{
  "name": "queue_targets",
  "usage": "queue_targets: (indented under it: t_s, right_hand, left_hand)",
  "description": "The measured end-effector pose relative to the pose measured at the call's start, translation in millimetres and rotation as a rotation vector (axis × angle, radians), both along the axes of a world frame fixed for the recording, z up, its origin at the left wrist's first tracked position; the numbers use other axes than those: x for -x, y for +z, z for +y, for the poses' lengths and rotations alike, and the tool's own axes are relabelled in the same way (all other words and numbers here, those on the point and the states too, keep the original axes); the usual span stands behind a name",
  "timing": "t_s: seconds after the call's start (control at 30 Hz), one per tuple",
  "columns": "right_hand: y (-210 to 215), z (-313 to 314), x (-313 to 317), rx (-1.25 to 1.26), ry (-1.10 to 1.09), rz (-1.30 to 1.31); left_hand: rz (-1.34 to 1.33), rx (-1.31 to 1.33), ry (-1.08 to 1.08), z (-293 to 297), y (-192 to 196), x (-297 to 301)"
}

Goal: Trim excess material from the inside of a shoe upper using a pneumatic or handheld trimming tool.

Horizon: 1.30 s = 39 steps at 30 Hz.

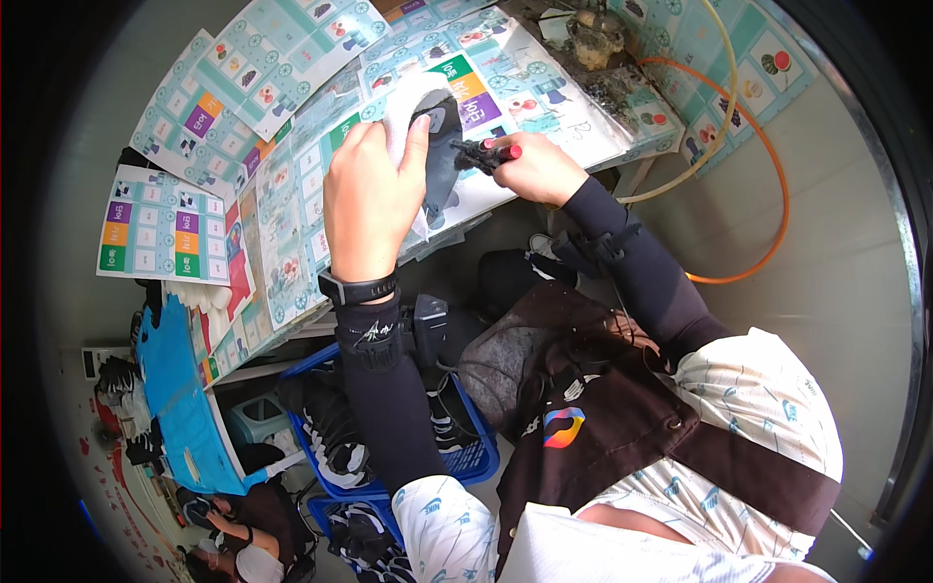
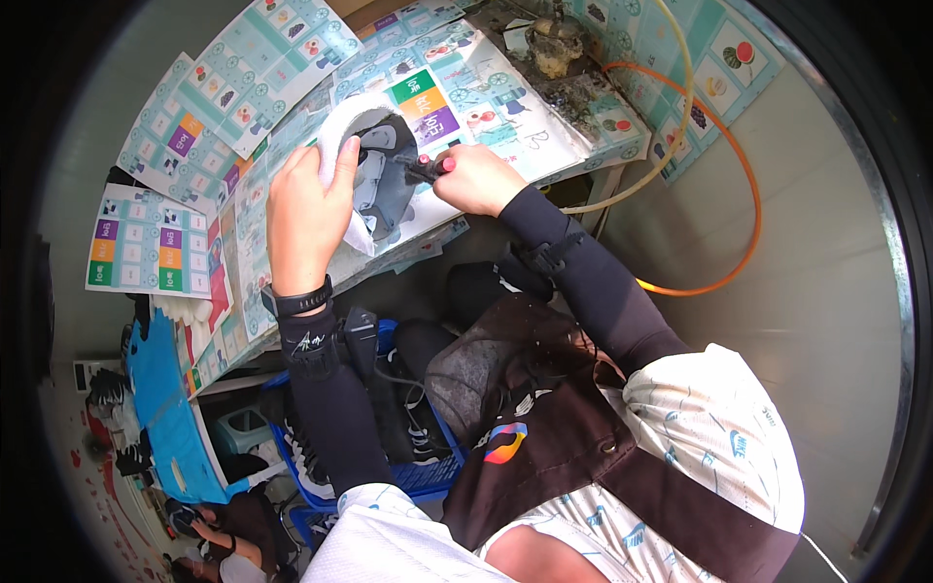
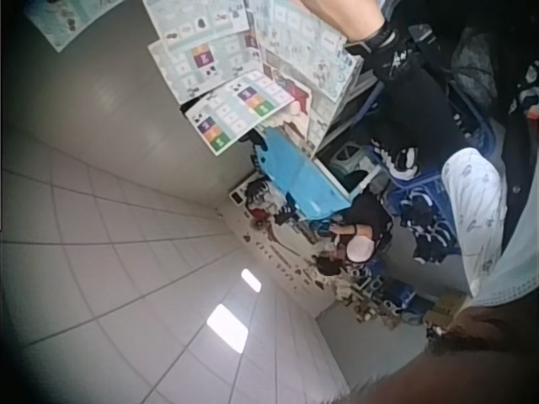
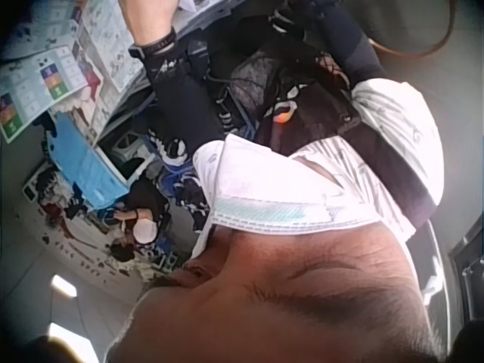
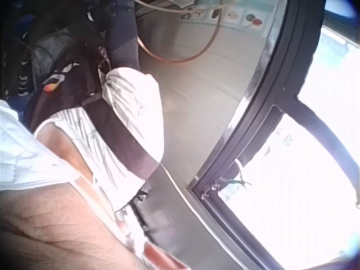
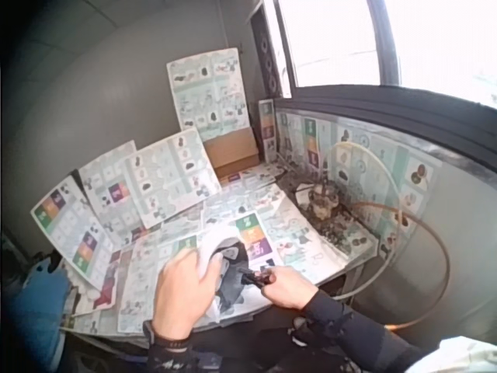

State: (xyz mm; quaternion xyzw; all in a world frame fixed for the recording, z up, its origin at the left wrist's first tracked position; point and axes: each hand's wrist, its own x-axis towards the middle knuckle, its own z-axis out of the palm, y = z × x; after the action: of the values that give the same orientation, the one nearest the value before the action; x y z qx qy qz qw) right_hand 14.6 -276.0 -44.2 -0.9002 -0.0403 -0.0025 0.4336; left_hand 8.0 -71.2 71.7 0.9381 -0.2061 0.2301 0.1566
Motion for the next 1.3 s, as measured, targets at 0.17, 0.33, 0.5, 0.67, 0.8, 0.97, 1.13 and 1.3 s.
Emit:
queue_targets:
  t_s: [0.17,0.33,0.5,0.67,0.8,0.97,1.13,1.3]
  right_hand:
    - [-4,2,-4,0.027,0.088,-0.113]
    - [-1,5,-5,0.037,0.042,-0.077]
    - [-8,7,-11,0.042,0.021,-0.113]
    - [6,13,-1,-0.018,0.067,-0.076]
    - [-4,14,-8,-0.063,-0.01,-0.162]
    - [-5,17,-12,-0.021,0.085,-0.136]
    - [-10,19,-18,0.006,0.024,-0.103]
    - [4,21,-8,-0.013,0.164,-0.075]
  left_hand:
    - [0.055,0.041,-0.003,8,-3,2]
    - [0.036,0.104,-0.032,13,-10,3]
    - [0.031,0.14,-0.05,15,-11,6]
    - [0.052,0.171,-0.06,21,-13,11]
    - [0.034,0.196,-0.067,25,-22,11]
    - [0.033,0.252,-0.12,32,-20,21]
    - [0.057,0.266,-0.14,34,-21,24]
    - [0.048,0.285,-0.144,38,-24,24]
